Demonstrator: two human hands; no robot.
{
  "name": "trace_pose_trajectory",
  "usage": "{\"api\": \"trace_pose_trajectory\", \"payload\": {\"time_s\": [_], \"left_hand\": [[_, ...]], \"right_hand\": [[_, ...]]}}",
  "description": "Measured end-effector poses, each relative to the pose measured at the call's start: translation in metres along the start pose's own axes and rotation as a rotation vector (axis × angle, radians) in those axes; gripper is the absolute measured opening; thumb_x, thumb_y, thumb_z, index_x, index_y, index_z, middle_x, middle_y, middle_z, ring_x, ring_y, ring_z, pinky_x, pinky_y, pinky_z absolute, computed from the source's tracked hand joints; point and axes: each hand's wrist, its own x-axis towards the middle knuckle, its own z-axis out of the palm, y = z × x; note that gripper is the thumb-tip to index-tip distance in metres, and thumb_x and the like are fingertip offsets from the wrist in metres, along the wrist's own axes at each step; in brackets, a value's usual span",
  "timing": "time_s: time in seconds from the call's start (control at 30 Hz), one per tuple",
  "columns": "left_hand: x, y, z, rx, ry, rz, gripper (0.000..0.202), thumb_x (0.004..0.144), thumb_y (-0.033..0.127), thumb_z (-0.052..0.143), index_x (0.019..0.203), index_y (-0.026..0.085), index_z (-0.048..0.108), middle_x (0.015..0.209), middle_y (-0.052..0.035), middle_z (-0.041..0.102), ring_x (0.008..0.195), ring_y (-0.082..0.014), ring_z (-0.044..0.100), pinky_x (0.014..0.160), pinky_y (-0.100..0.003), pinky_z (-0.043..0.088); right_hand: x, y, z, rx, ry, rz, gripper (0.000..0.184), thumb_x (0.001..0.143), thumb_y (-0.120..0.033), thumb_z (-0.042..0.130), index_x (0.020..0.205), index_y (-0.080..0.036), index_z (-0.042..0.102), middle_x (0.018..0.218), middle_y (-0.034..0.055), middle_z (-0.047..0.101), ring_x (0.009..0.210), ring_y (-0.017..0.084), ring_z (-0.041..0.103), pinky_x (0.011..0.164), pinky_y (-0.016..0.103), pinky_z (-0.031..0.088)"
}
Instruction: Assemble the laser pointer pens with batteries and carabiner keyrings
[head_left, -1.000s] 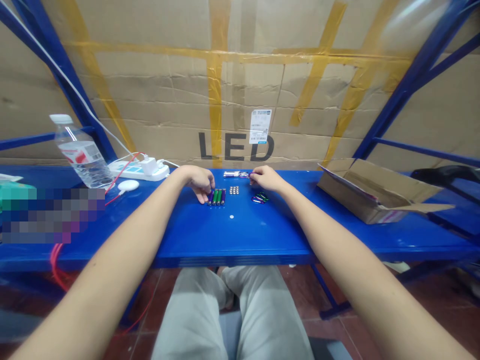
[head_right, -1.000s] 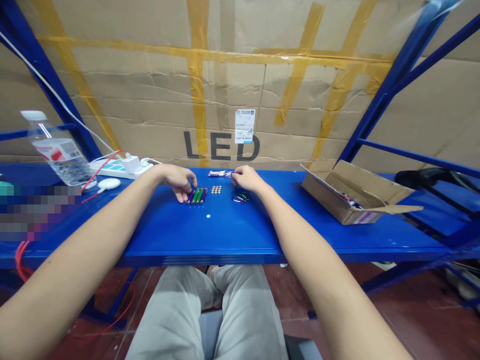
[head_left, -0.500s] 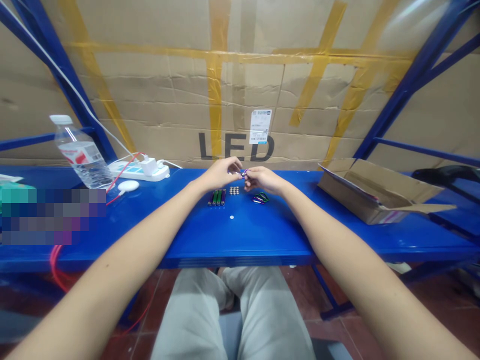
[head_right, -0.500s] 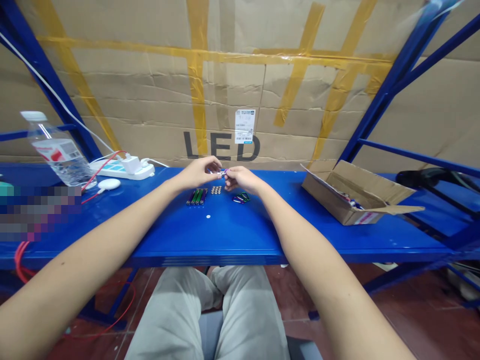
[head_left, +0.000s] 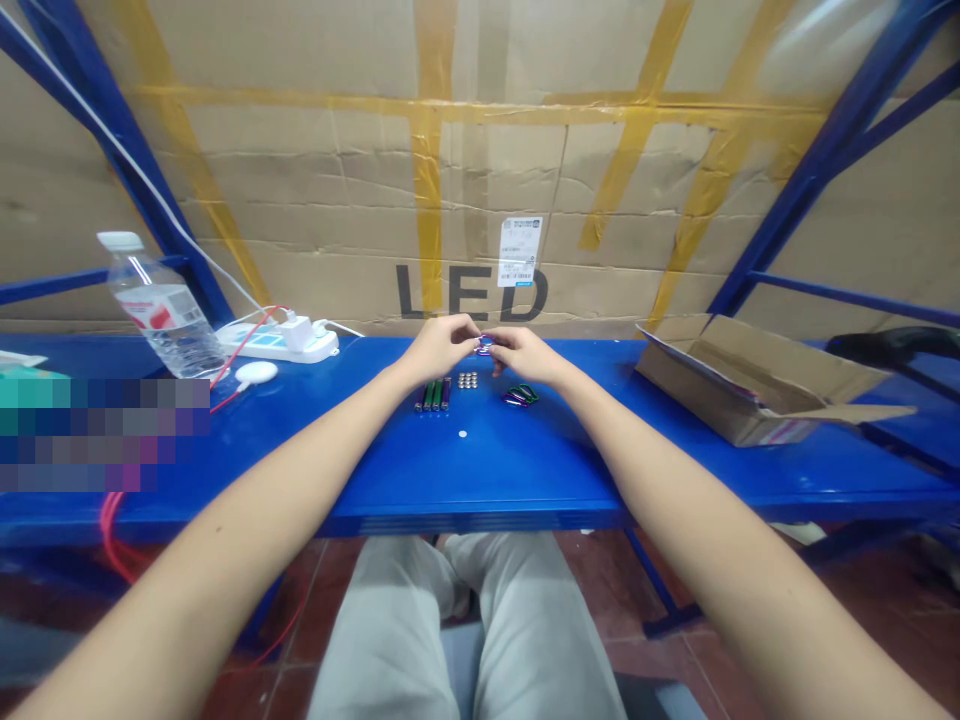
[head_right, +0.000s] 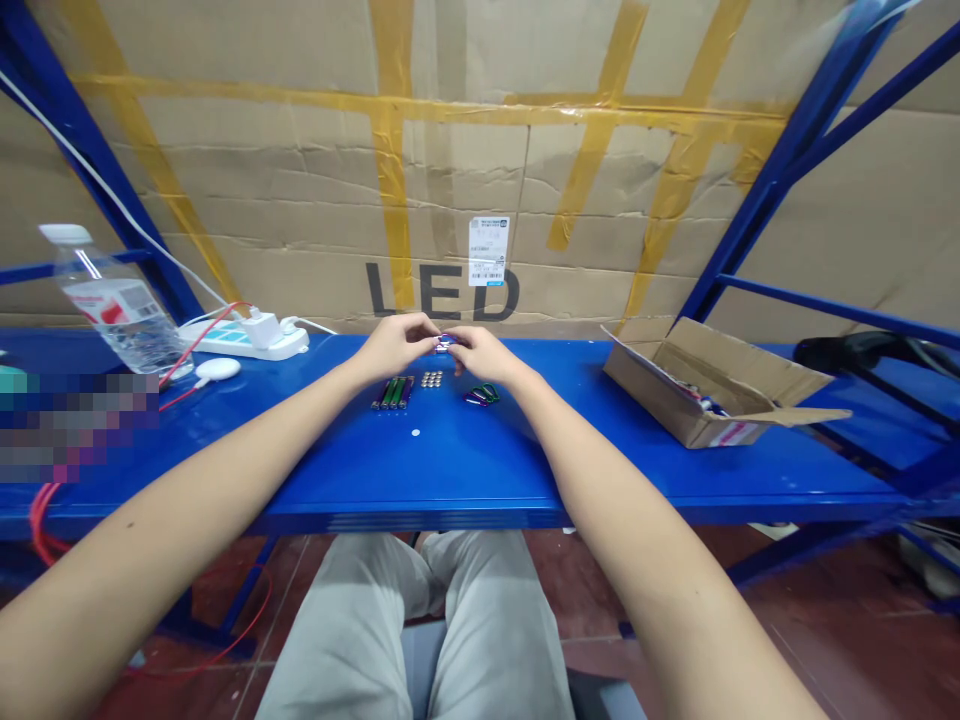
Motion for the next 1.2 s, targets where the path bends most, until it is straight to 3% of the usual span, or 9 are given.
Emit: {"api": "trace_pose_trajectory", "payload": {"time_s": [0.13, 0.23, 0.3, 0.53, 0.77, 1.2], "left_hand": [[0.0014, -0.001, 0.0006, -0.096, 0.019, -0.058, 0.003, 0.081, 0.018, 0.064, 0.08, 0.016, 0.064, 0.071, -0.0008, 0.068, 0.067, -0.0146, 0.062, 0.065, -0.028, 0.046], [0.0026, -0.0021, 0.0007, -0.155, 0.022, -0.066, 0.003, 0.081, 0.018, 0.063, 0.079, 0.016, 0.062, 0.065, 0.0002, 0.065, 0.064, -0.0146, 0.061, 0.065, -0.029, 0.047], [0.0028, -0.0024, 0.0005, -0.16, 0.018, -0.065, 0.004, 0.081, 0.019, 0.064, 0.079, 0.016, 0.062, 0.065, 0.0003, 0.065, 0.063, -0.0146, 0.061, 0.066, -0.029, 0.047], [0.0014, 0.0001, 0.0018, -0.213, -0.026, -0.073, 0.005, 0.08, 0.018, 0.066, 0.078, 0.016, 0.062, 0.065, 0.0, 0.064, 0.063, -0.014, 0.06, 0.065, -0.029, 0.047], [0.0005, 0.0023, 0.003, -0.234, -0.032, -0.095, 0.007, 0.08, 0.021, 0.068, 0.078, 0.017, 0.062, 0.063, 0.0007, 0.063, 0.062, -0.0135, 0.06, 0.066, -0.029, 0.049], [-0.001, 0.0026, 0.0099, -0.277, -0.003, -0.156, 0.004, 0.078, 0.016, 0.069, 0.078, 0.016, 0.065, 0.065, -0.0003, 0.067, 0.062, -0.0141, 0.064, 0.065, -0.029, 0.052]], "right_hand": [[-0.0021, -0.0025, -0.0004, -0.157, 0.018, -0.087, 0.044, 0.094, -0.017, 0.054, 0.137, -0.018, 0.06, 0.107, 0.008, 0.073, 0.059, 0.014, 0.061, 0.071, 0.036, 0.055], [-0.0041, -0.0055, 0.0004, -0.24, 0.043, -0.153, 0.049, 0.093, -0.018, 0.053, 0.142, -0.017, 0.057, 0.108, 0.009, 0.074, 0.072, 0.018, 0.066, 0.078, 0.036, 0.055], [-0.0045, -0.0071, 0.0009, -0.268, 0.043, -0.184, 0.047, 0.093, -0.016, 0.051, 0.14, -0.016, 0.06, 0.101, 0.0085, 0.075, 0.077, 0.019, 0.066, 0.08, 0.035, 0.054], [-0.0014, -0.0058, -0.0005, -0.201, 0.026, -0.118, 0.032, 0.092, -0.016, 0.048, 0.113, -0.015, 0.072, 0.093, 0.0049, 0.074, 0.055, 0.011, 0.053, 0.062, 0.026, 0.047], [-0.0009, -0.0079, 0.0032, -0.188, 0.08, -0.119, 0.029, 0.089, -0.016, 0.046, 0.101, -0.015, 0.073, 0.089, 0.0049, 0.072, 0.08, 0.017, 0.06, 0.075, 0.027, 0.046], [0.0014, -0.0046, 0.0081, -0.312, 0.123, -0.149, 0.027, 0.091, -0.014, 0.043, 0.095, -0.013, 0.07, 0.096, 0.0088, 0.073, 0.089, 0.021, 0.062, 0.082, 0.03, 0.043]]}}
